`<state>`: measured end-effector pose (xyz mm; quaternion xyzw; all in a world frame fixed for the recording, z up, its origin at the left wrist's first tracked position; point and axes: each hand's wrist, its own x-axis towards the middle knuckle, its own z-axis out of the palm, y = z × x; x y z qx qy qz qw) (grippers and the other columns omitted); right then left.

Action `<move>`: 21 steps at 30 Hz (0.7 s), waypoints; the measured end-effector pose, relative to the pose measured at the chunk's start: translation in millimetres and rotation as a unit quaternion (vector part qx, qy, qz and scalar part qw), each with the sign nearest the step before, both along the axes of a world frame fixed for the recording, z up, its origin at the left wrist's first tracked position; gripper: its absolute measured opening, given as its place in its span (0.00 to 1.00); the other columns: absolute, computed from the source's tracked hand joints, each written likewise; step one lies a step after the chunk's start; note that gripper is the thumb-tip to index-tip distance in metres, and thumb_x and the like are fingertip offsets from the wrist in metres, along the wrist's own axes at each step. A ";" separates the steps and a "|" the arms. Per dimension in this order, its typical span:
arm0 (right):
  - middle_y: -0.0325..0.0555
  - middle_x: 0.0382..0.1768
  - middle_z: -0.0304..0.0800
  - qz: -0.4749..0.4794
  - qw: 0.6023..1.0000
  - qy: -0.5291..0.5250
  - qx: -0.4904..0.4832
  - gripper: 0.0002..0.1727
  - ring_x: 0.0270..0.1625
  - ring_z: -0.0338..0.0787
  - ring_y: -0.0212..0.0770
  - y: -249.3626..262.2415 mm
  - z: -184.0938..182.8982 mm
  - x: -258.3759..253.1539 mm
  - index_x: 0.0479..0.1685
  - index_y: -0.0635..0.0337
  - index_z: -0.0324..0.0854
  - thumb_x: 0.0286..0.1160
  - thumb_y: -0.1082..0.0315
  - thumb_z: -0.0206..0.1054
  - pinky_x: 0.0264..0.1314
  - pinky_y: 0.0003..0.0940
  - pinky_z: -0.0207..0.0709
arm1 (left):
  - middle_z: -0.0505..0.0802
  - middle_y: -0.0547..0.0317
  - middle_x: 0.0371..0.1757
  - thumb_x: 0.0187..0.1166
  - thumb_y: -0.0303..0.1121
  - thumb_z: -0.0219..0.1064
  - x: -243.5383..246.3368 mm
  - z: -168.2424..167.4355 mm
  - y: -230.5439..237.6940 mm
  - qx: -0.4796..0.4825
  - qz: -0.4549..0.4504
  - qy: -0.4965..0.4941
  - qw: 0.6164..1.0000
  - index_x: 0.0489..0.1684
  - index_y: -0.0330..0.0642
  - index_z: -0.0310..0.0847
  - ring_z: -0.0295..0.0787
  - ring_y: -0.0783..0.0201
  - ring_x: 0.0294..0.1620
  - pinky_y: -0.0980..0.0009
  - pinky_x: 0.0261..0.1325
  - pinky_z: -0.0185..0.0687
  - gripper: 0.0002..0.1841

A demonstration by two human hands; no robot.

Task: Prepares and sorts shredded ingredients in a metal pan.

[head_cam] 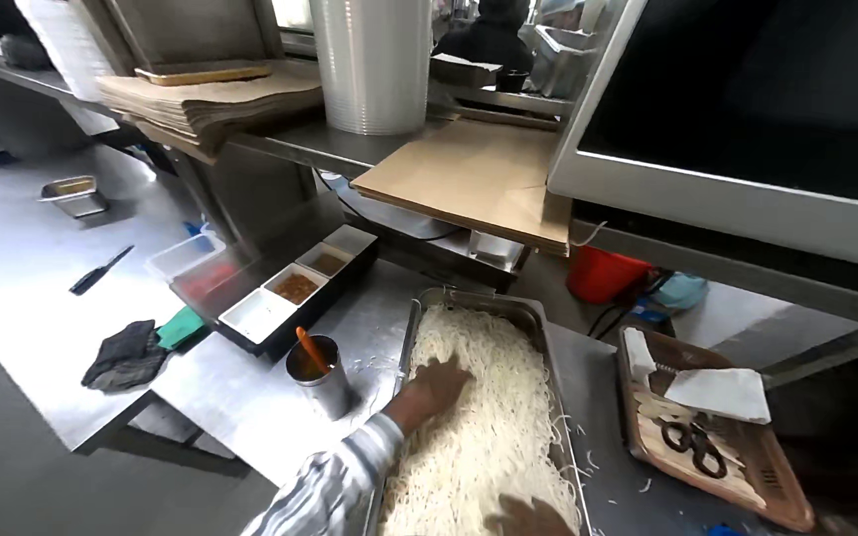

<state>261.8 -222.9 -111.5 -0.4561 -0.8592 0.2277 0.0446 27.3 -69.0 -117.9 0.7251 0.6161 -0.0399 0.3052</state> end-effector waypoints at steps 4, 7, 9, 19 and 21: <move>0.55 0.62 0.92 -0.100 0.989 0.063 0.085 0.16 0.66 0.90 0.59 45.8 12.1 -2.9 0.57 0.59 0.92 0.77 0.70 0.62 0.70 0.58 0.81 | 0.72 0.42 0.87 0.82 0.39 0.67 1.8 7.2 -58.0 0.038 0.004 -0.058 0.998 0.81 0.50 0.76 0.71 0.32 0.81 0.30 0.73 0.71 0.26; 0.57 0.85 0.71 -0.100 0.994 -0.035 -0.016 0.28 0.87 0.66 0.68 41.1 -35.2 -17.2 0.82 0.50 0.77 0.81 0.57 0.64 0.84 0.68 0.62 | 0.62 0.41 0.93 0.82 0.44 0.68 28.0 -11.7 -122.1 -0.026 -0.004 -0.020 0.999 0.86 0.56 0.71 0.53 0.25 0.90 0.18 0.75 0.59 0.30; 0.61 0.86 0.69 -0.085 0.995 -0.047 -0.004 0.29 0.86 0.61 0.78 7.4 -49.5 -26.3 0.79 0.49 0.80 0.75 0.63 0.69 0.77 0.76 0.64 | 0.54 0.42 0.96 0.82 0.41 0.67 41.3 -25.6 -164.5 -0.025 0.001 -0.011 1.000 0.84 0.54 0.74 0.42 0.23 0.92 0.13 0.76 0.46 0.28; 0.53 0.81 0.77 -0.080 0.995 -0.043 -0.029 0.25 0.68 0.88 0.62 38.5 8.6 -25.5 0.70 0.44 0.87 0.74 0.75 0.65 0.63 0.61 0.83 | 0.71 0.41 0.87 0.87 0.37 0.62 29.3 6.1 -154.6 -0.015 -0.005 0.005 1.000 0.74 0.48 0.82 0.68 0.30 0.83 0.26 0.72 0.69 0.19; 0.52 0.65 0.90 -0.075 0.994 0.044 0.070 0.20 0.57 0.94 0.57 47.9 50.1 -15.6 0.60 0.50 0.91 0.75 0.76 0.62 0.56 0.60 0.86 | 0.78 0.42 0.82 0.86 0.36 0.63 27.7 47.7 -154.4 0.050 0.004 -0.026 0.998 0.73 0.48 0.83 0.75 0.34 0.79 0.29 0.72 0.72 0.19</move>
